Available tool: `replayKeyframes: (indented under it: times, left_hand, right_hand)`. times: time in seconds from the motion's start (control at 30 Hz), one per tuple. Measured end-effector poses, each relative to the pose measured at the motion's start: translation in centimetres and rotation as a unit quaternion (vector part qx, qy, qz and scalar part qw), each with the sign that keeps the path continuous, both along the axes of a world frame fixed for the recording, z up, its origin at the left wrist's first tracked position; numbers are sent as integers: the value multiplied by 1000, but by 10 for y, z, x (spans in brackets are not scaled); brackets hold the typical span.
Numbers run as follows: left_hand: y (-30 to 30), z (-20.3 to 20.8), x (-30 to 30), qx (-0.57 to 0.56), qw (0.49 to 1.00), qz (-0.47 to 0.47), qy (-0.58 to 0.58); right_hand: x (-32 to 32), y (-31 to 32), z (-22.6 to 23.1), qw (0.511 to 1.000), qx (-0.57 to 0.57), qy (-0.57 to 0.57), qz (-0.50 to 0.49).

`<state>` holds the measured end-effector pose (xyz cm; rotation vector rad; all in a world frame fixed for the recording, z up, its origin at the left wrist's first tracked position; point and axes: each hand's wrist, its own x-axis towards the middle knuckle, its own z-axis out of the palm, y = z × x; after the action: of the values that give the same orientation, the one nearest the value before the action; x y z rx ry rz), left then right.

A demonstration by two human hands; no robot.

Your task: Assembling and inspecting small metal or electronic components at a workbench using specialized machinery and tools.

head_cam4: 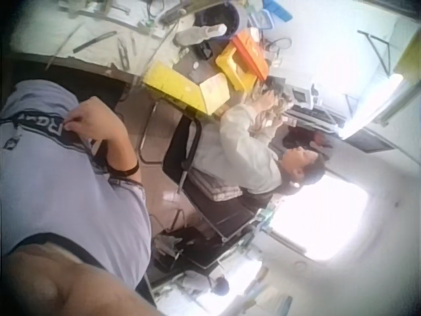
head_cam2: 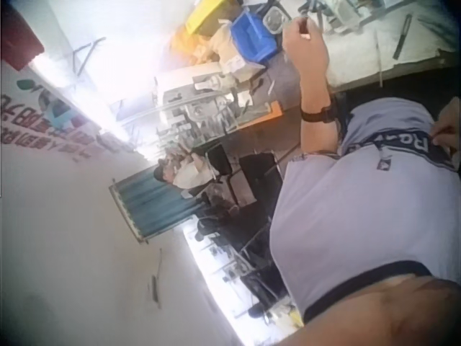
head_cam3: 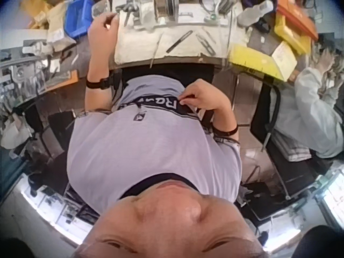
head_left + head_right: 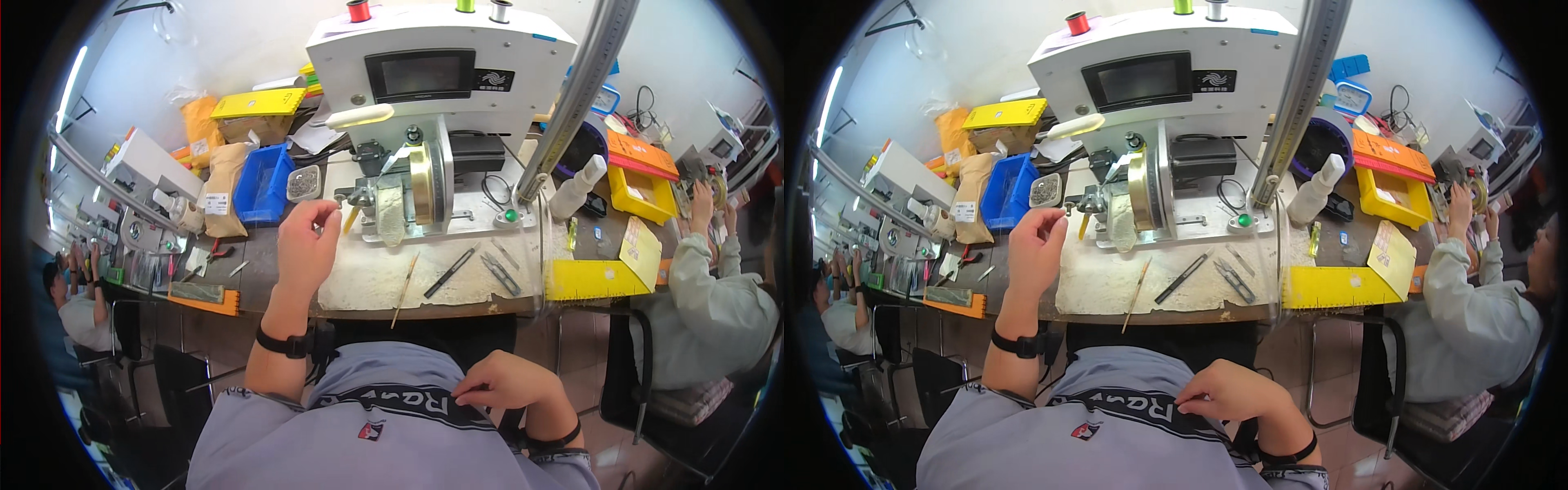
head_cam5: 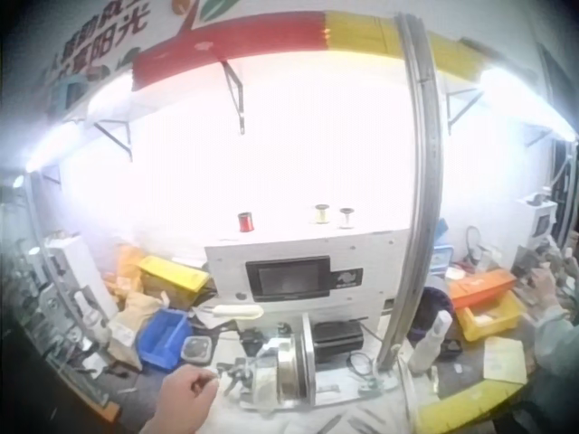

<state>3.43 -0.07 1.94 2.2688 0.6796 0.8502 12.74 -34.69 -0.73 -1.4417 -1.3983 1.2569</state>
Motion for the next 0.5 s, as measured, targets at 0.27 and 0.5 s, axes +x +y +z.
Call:
replayKeyframes:
  times: [0.27, 0.5]
  left_hand:
    - [31, 8, 16, 128, 986, -98, 38]
    - [57, 7, 25, 50, 983, -168, 62]
  right_hand:
    - [5, 25, -5, 999, 4, 11, -35]
    - [4, 83, -2, 1000, -4, -1, -21]
